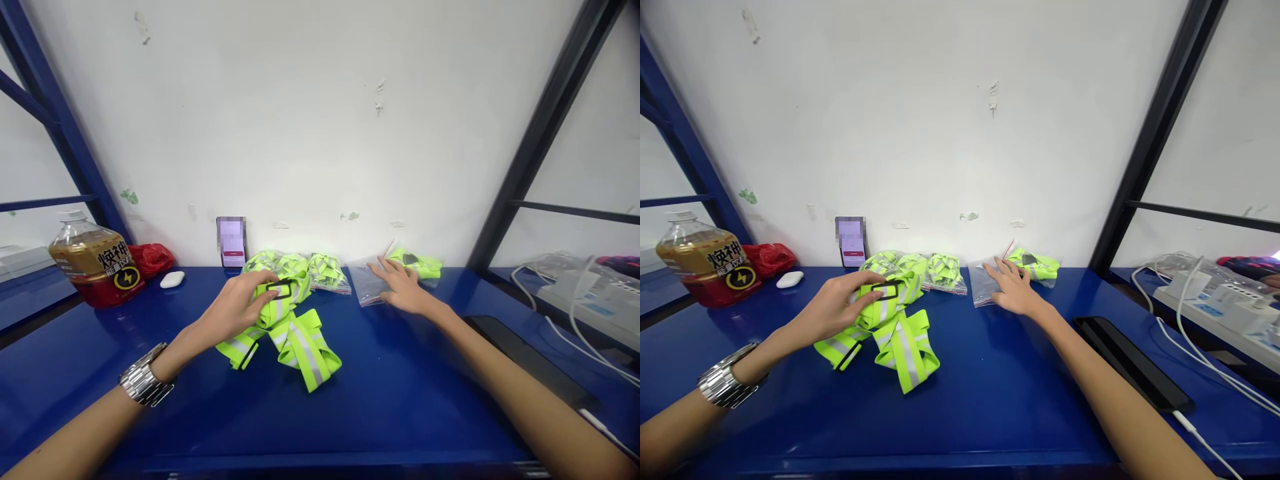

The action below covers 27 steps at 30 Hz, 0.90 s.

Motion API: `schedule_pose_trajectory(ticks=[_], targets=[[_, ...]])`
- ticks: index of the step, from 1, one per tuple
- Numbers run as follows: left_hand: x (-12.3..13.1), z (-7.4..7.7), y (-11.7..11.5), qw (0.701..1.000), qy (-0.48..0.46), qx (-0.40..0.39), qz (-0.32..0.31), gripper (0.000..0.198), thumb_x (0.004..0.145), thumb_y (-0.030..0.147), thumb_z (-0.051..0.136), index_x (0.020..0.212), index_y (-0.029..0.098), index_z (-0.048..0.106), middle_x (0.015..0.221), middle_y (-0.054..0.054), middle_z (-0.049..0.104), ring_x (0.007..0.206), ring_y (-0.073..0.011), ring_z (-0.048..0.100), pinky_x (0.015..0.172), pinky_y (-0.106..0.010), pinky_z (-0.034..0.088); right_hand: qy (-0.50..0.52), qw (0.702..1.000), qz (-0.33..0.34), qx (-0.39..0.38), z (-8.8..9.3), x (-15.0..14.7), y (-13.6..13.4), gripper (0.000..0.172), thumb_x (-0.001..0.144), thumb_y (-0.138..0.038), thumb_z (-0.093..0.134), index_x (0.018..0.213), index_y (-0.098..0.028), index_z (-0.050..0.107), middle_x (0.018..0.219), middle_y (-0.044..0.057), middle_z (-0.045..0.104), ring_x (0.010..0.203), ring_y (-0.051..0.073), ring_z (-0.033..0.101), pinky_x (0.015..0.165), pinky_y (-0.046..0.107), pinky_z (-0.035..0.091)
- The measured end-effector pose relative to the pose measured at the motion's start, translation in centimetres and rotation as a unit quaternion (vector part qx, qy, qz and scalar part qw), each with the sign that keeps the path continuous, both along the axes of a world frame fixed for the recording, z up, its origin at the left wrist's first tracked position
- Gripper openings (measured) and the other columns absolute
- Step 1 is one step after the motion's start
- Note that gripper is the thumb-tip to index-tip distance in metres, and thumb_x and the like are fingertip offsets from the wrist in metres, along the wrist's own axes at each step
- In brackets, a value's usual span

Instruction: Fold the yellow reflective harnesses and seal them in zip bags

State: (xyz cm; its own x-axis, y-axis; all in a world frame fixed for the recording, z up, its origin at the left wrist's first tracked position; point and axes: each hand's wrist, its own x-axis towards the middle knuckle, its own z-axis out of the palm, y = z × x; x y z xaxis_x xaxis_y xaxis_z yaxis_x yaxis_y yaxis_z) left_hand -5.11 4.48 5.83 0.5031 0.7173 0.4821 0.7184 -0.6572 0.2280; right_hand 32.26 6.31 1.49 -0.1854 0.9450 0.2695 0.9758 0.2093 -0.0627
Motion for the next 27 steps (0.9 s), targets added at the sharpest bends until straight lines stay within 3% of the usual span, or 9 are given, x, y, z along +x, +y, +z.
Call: schedule_pose_trajectory(ticks=[2,6,10,13,16,18,21,24,27], targets=[[0.6,0.7,-0.4,0.996,-0.086,-0.002,0.01,0.028,0.09,0.045,0.052,0.107,0.023,0.059,0.097,-0.005,0.067,0.09,-0.0218,0.062,0.076,-0.032,0.046,0.089,0.994,0.043,0.036,1.3,-2.5,-1.4,0.066,0.083,-0.029,0.049,0.147,-0.024,0.034,0.156,0.012,0.026,0.142,0.038,0.022,0.108,0.062,0.02],[2.9,2.1,-1.0,0.97,-0.241,-0.033,-0.004,0.032,0.084,0.046,0.06,0.1,0.019,0.063,0.071,-0.001,0.059,0.065,-0.0151,0.055,0.058,-0.025,0.041,0.267,0.937,0.219,0.046,3.5,-8.9,-4.7,0.066,0.09,-0.049,0.045,0.148,-0.023,0.028,0.144,0.011,0.045,0.132,0.028,0.042,0.107,0.046,0.036],[5.3,3.1,-1.8,0.917,-0.384,-0.105,-0.032,0.035,0.083,0.05,0.059,0.088,0.016,0.061,0.064,0.0,0.058,0.05,-0.0103,0.048,0.046,-0.022,0.035,0.279,0.922,0.144,0.225,3.7,-13.2,-6.2,0.115,0.069,-0.061,0.07,0.151,-0.013,0.005,0.145,0.021,0.029,0.137,0.038,0.027,0.107,0.056,0.033],[6.2,3.6,-2.2,0.898,-0.409,-0.157,-0.044,0.037,0.083,0.053,0.059,0.084,0.016,0.061,0.054,0.002,0.054,0.042,-0.0097,0.044,0.041,-0.021,0.03,0.294,0.909,0.123,0.268,3.7,-13.4,-5.8,0.115,0.07,-0.061,0.07,0.151,-0.014,0.002,0.143,0.023,0.03,0.135,0.04,0.028,0.104,0.059,0.034],[6.2,3.8,-1.9,0.906,-0.39,-0.16,-0.033,0.041,0.083,0.056,0.057,0.083,0.016,0.062,0.049,0.003,0.05,0.039,-0.0103,0.043,0.039,-0.021,0.027,0.35,0.893,0.192,0.206,4.0,-12.0,-4.9,0.092,0.071,-0.058,0.071,0.141,-0.018,0.027,0.128,0.016,0.05,0.121,0.035,0.047,0.097,0.049,0.044],[5.8,3.6,-1.2,0.914,-0.374,-0.158,-0.023,0.044,0.084,0.059,0.054,0.081,0.016,0.063,0.05,0.002,0.051,0.04,-0.0108,0.043,0.04,-0.022,0.027,0.396,0.883,0.203,0.145,4.4,-10.9,-4.5,0.071,0.067,-0.055,0.076,0.121,-0.02,0.045,0.111,0.01,0.06,0.103,0.029,0.059,0.084,0.041,0.051],[4.8,3.3,0.7,0.932,-0.335,-0.138,0.012,0.05,0.087,0.063,0.046,0.077,0.016,0.062,0.05,0.002,0.048,0.042,-0.0116,0.043,0.042,-0.023,0.027,0.475,0.863,0.172,0.019,5.2,-9.4,-4.4,0.055,0.061,-0.052,0.081,0.094,-0.022,0.048,0.08,0.0,0.062,0.063,0.017,0.06,0.052,0.028,0.048],[3.5,2.8,2.6,0.963,-0.244,-0.07,0.092,0.053,0.091,0.06,0.037,0.075,0.016,0.063,0.049,0.002,0.045,0.047,-0.0143,0.045,0.047,-0.025,0.03,0.599,0.78,0.146,-0.101,5.9,-8.5,-4.7,0.043,0.069,-0.05,0.075,0.077,-0.022,0.043,0.054,-0.007,0.051,0.034,0.008,0.041,0.034,0.02,0.028],[2.6,2.3,3.2,0.982,-0.136,0.019,0.129,0.049,0.096,0.052,0.032,0.089,0.015,0.063,0.071,-0.005,0.06,0.072,-0.0211,0.058,0.065,-0.031,0.042,0.691,0.7,0.092,-0.156,6.1,-8.5,-5.0,0.034,0.075,-0.045,0.07,0.075,-0.02,0.047,0.052,-0.005,0.052,0.031,0.006,0.038,0.032,0.02,0.029]])
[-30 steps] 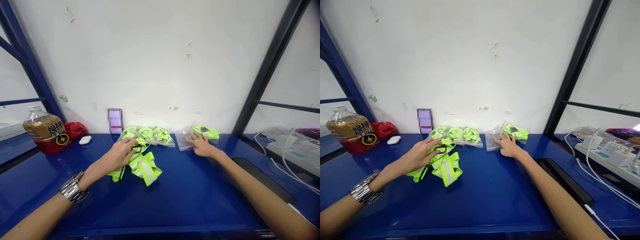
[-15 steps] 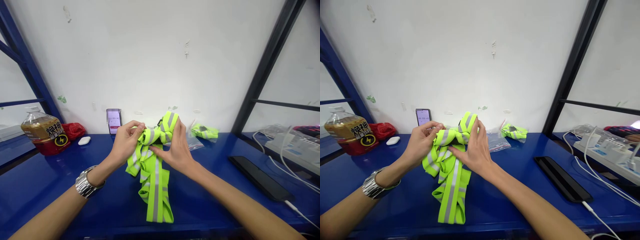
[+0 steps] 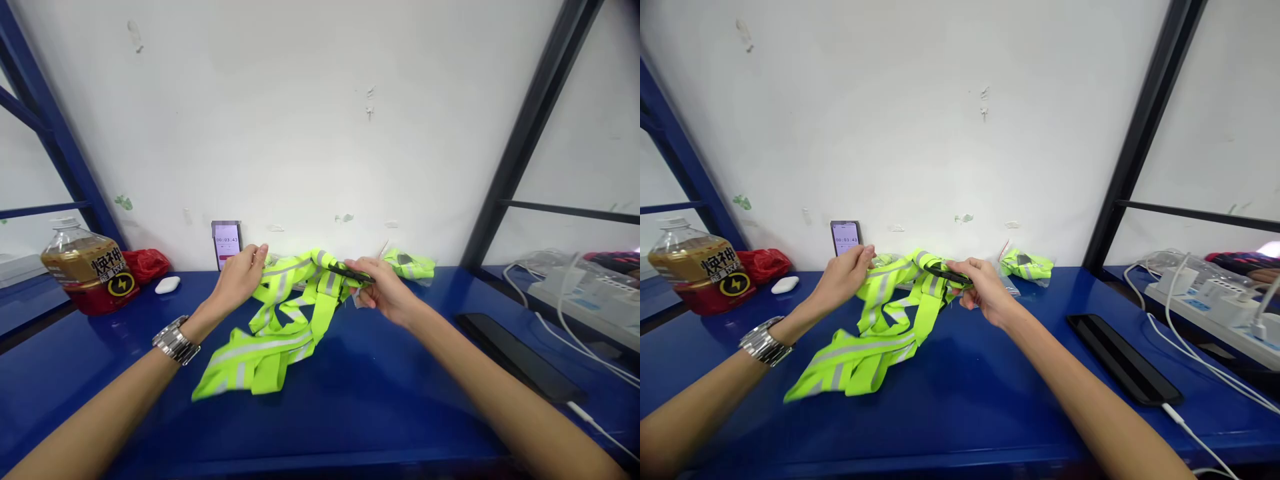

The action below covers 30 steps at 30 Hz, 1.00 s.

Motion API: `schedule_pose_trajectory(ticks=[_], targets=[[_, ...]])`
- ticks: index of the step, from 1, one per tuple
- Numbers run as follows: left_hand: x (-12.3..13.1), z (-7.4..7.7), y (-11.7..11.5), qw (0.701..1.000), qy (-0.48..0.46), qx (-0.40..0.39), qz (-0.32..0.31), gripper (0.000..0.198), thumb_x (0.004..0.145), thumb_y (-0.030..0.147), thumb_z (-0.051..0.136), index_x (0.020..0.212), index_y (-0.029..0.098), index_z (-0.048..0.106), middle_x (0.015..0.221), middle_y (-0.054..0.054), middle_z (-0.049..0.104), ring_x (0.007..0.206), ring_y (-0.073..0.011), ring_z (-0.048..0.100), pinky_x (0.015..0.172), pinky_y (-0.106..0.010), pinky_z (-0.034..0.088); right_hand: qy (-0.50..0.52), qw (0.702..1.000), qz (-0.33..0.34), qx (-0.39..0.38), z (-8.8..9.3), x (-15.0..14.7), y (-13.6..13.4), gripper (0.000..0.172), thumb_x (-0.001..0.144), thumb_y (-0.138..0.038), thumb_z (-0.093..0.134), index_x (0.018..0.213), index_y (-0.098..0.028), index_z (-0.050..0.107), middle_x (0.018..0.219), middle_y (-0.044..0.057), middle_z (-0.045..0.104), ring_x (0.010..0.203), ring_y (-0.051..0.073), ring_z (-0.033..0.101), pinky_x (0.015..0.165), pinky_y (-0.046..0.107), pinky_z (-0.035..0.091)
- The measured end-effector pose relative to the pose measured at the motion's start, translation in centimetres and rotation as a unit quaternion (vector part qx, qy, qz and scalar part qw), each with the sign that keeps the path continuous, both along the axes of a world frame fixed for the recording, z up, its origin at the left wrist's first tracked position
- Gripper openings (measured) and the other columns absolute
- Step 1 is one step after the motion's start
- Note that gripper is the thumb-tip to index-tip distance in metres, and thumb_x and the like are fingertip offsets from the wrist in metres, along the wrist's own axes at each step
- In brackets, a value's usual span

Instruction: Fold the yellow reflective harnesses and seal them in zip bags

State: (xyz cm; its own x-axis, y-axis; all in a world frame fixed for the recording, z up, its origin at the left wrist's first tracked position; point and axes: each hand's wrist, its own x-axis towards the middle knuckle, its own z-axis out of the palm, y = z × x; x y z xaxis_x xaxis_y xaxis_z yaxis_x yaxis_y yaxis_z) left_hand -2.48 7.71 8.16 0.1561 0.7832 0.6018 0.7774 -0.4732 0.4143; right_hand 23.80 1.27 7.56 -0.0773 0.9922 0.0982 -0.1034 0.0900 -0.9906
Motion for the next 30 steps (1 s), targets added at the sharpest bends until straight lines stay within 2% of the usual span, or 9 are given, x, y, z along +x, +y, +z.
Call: schedule_pose_trajectory(ticks=[6,10,13,15,18,20,25,27,30], targets=[[2.1,-0.4,-3.5,0.967,0.131,0.085,-0.203,0.054,0.094,0.05,0.043,0.139,0.02,0.037,0.141,-0.015,0.042,0.126,-0.0271,0.044,0.103,-0.042,0.038,-0.048,0.993,0.029,-0.102,-1.0,-1.0,-0.2,0.04,0.083,-0.049,0.059,0.11,-0.019,0.053,0.067,0.002,0.062,0.037,0.011,0.05,0.034,0.025,0.04],[3.6,-0.5,-4.9,0.928,0.226,0.108,-0.274,0.038,0.095,0.036,0.048,0.131,0.026,0.046,0.127,-0.009,0.057,0.119,-0.0262,0.05,0.105,-0.048,0.032,-0.197,0.973,0.104,-0.06,-0.8,-1.2,-0.7,0.042,0.09,-0.058,0.045,0.104,-0.019,0.057,0.071,0.004,0.063,0.044,0.014,0.056,0.04,0.027,0.041],[3.8,-1.0,-4.6,0.955,0.152,0.068,-0.244,0.031,0.095,0.034,0.046,0.122,0.018,0.05,0.102,-0.009,0.066,0.092,-0.0221,0.06,0.087,-0.04,0.045,-0.406,0.911,-0.031,0.069,-0.4,-0.8,-1.4,0.056,0.095,-0.06,0.025,0.085,-0.017,0.058,0.061,0.004,0.058,0.05,0.017,0.057,0.055,0.032,0.044],[3.8,-1.1,-4.3,0.97,0.085,0.026,-0.226,0.037,0.093,0.043,0.049,0.118,0.016,0.051,0.096,-0.008,0.067,0.08,-0.0198,0.061,0.072,-0.033,0.047,-0.466,0.856,-0.094,0.203,-0.2,-0.6,-1.9,0.052,0.098,-0.055,0.024,0.091,-0.017,0.059,0.072,0.006,0.063,0.066,0.02,0.062,0.067,0.034,0.045],[4.2,-0.9,-4.3,0.974,0.004,-0.016,-0.228,0.037,0.092,0.049,0.05,0.11,0.017,0.057,0.092,-0.005,0.067,0.076,-0.0171,0.061,0.064,-0.027,0.045,-0.457,0.818,-0.018,0.35,0.0,-1.0,-2.3,0.043,0.094,-0.051,0.045,0.121,-0.019,0.05,0.114,0.011,0.062,0.1,0.024,0.059,0.083,0.036,0.045],[4.6,-0.5,-4.6,0.972,-0.025,-0.016,-0.234,0.036,0.093,0.05,0.047,0.102,0.018,0.061,0.091,-0.004,0.067,0.078,-0.0166,0.061,0.065,-0.026,0.044,-0.456,0.806,0.011,0.377,0.1,-1.5,-2.4,0.052,0.085,-0.05,0.059,0.125,-0.019,0.048,0.12,0.013,0.06,0.103,0.025,0.057,0.084,0.036,0.045],[4.5,0.3,-4.5,0.971,0.048,-0.01,-0.235,0.047,0.087,0.055,0.054,0.115,0.018,0.058,0.087,-0.004,0.067,0.067,-0.0157,0.057,0.061,-0.027,0.042,-0.441,0.843,0.012,0.308,0.9,-1.7,-1.6,0.031,0.076,-0.046,0.07,0.083,-0.017,0.06,0.066,0.0,0.059,0.059,0.015,0.051,0.053,0.027,0.036],[3.7,0.1,-3.9,0.967,0.118,0.004,-0.228,0.059,0.082,0.054,0.062,0.126,0.017,0.05,0.093,-0.006,0.065,0.073,-0.0185,0.057,0.064,-0.029,0.043,-0.39,0.874,0.018,0.29,1.4,-1.1,-1.3,0.026,0.075,-0.041,0.071,0.076,-0.016,0.062,0.068,0.0,0.059,0.062,0.014,0.052,0.054,0.025,0.036],[2.2,-1.1,-2.6,0.954,0.212,0.062,-0.201,0.032,0.091,0.039,0.05,0.11,0.014,0.056,0.094,-0.01,0.06,0.084,-0.0228,0.055,0.071,-0.035,0.043,-0.258,0.941,0.014,0.218,2.0,0.0,-1.2,0.025,0.074,-0.037,0.072,0.08,-0.014,0.067,0.073,0.003,0.062,0.065,0.014,0.055,0.056,0.025,0.039]])
